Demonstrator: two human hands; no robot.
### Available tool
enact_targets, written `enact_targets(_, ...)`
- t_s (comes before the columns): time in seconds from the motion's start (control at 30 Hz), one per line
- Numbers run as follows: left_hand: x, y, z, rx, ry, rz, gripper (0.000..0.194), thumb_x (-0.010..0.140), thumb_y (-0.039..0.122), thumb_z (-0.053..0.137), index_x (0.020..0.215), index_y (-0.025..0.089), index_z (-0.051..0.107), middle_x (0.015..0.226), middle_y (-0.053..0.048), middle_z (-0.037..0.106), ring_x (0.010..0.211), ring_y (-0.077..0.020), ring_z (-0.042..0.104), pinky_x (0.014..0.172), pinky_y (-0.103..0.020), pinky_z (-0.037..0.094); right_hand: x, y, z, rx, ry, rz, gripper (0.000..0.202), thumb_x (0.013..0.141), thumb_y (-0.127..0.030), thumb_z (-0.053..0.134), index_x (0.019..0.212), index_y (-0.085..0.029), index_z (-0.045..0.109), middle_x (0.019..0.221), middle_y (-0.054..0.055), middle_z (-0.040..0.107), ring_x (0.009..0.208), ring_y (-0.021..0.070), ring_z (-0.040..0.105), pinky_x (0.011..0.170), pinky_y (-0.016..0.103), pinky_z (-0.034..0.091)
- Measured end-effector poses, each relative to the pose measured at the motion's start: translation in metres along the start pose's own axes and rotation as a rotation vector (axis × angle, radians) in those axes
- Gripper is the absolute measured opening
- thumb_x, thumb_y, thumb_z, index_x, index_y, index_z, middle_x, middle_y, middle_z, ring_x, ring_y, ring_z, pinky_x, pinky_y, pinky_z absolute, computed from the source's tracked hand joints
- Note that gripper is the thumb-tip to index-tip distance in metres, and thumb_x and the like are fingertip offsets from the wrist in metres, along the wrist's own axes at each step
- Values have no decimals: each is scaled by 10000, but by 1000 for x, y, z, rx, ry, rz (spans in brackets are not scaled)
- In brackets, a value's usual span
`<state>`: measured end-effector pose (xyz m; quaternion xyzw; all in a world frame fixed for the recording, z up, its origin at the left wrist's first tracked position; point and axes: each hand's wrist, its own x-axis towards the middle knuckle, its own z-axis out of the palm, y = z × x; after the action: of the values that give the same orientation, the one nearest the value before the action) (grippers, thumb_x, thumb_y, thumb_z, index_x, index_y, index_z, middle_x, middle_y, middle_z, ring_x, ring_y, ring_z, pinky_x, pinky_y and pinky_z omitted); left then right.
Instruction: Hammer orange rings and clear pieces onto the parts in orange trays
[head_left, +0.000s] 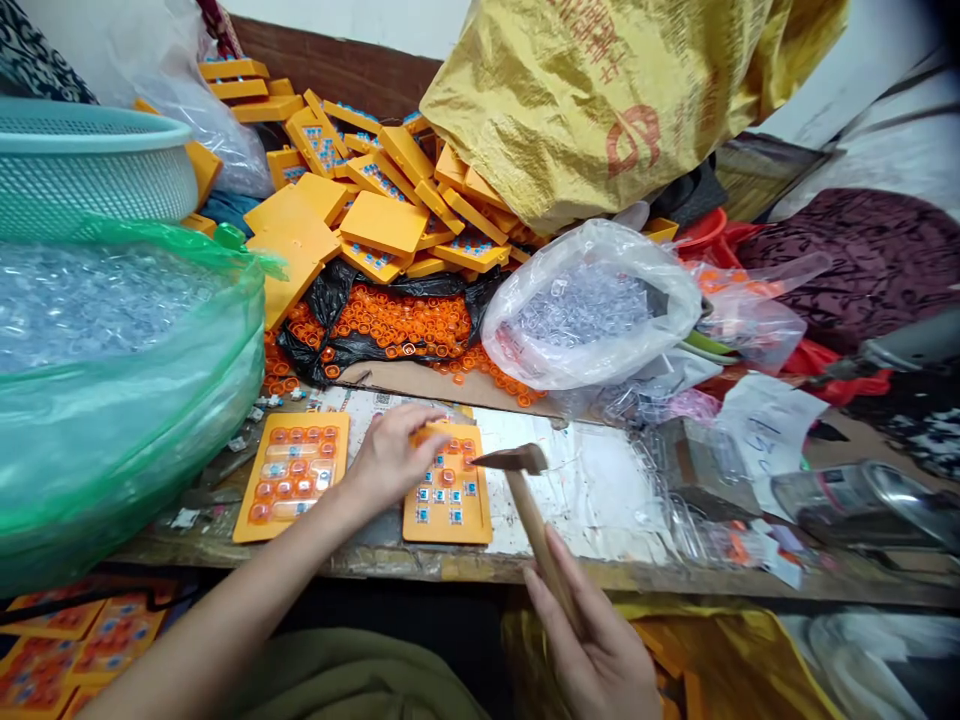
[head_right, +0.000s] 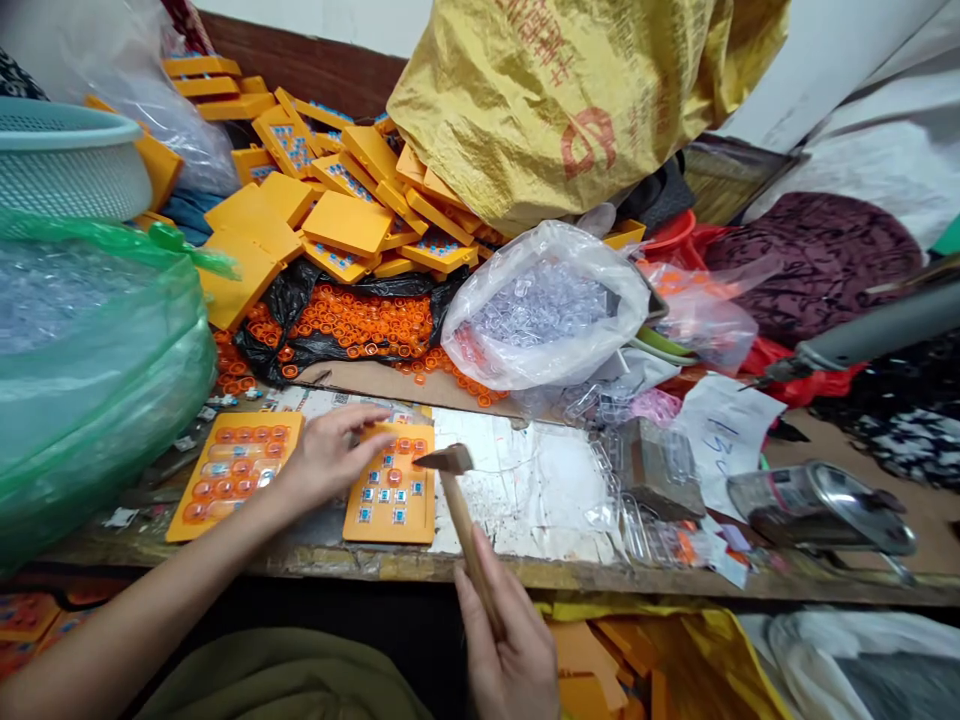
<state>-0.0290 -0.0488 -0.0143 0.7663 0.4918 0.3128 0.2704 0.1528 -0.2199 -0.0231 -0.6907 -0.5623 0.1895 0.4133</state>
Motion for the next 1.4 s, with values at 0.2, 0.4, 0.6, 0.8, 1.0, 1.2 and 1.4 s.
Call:
enact_targets(0.2, 84, -9, 29, 154, -137, 87, 194, 799, 114, 538, 833, 162, 723, 922, -77, 711, 896, -200, 641, 865, -309, 493, 4, -9, 1, 117, 140, 318, 497, 765, -433, 673, 1187, -169, 663, 1252, 77, 620, 1150, 293, 591, 997, 378, 471)
enact_targets(0.4, 101, -13, 40, 217, -237, 126, 176, 761, 120, 554, 680, 153, 706, 819, -83, 681, 835, -209, 631, 804, -298, 485, -3, 4, 0, 152, 93, 395, 542, 743, -437, 693, 1205, -157, 650, 1289, 79, 590, 1209, 300, 538, 1037, 392, 418)
enact_targets(0.6, 73, 2, 21, 201, -206, 144, 155, 800, 132, 542, 831, 141, 693, 868, -89, 699, 863, -217, 633, 823, -335, 494, -9, 4, 4, 189, 130, 411, 551, 752, -434, 691, 1231, -169, 630, 1281, 66, 601, 1184, 276, 564, 1042, 368, 401)
enact_targets(0.8, -31, 11, -10, -37, -72, 247, 262, 860, 183, 517, 1117, 158, 562, 963, -81, 678, 873, -182, 641, 793, -311, 527, -19, 9, 1, 54, 101, 101, 379, 813, -282, 650, 1181, -195, 662, 1184, 50, 665, 1037, 231, 665, 933, 291, 516)
enact_targets(1.0, -64, 1, 3, -47, -72, 156, 363, 861, 180, 532, 1221, 174, 484, 927, -68, 673, 862, -195, 641, 808, -345, 539, -15, -6, -3, -30, 23, -275, 588, 802, -57, 619, 1320, -318, 526, 1208, -18, 659, 998, 172, 684, 889, 215, 536)
enact_targets(1.2, -57, 1, 7, -27, -86, 131, 410, 830, 143, 541, 1233, 179, 471, 909, -63, 688, 830, -208, 656, 774, -360, 554, -16, -10, -2, -88, -93, -351, 639, 830, -23, 548, 1401, -285, 429, 1173, 45, 680, 983, 161, 690, 844, 193, 534)
enact_targets(1.4, -58, 5, -4, -2, -129, 101, 466, 782, 161, 622, 1231, 174, 495, 923, -60, 703, 831, -207, 674, 765, -347, 562, -16, 2, -3, -18, -194, -178, 498, 846, -137, 573, 1322, -275, 537, 1172, 39, 684, 990, 166, 688, 842, 173, 524)
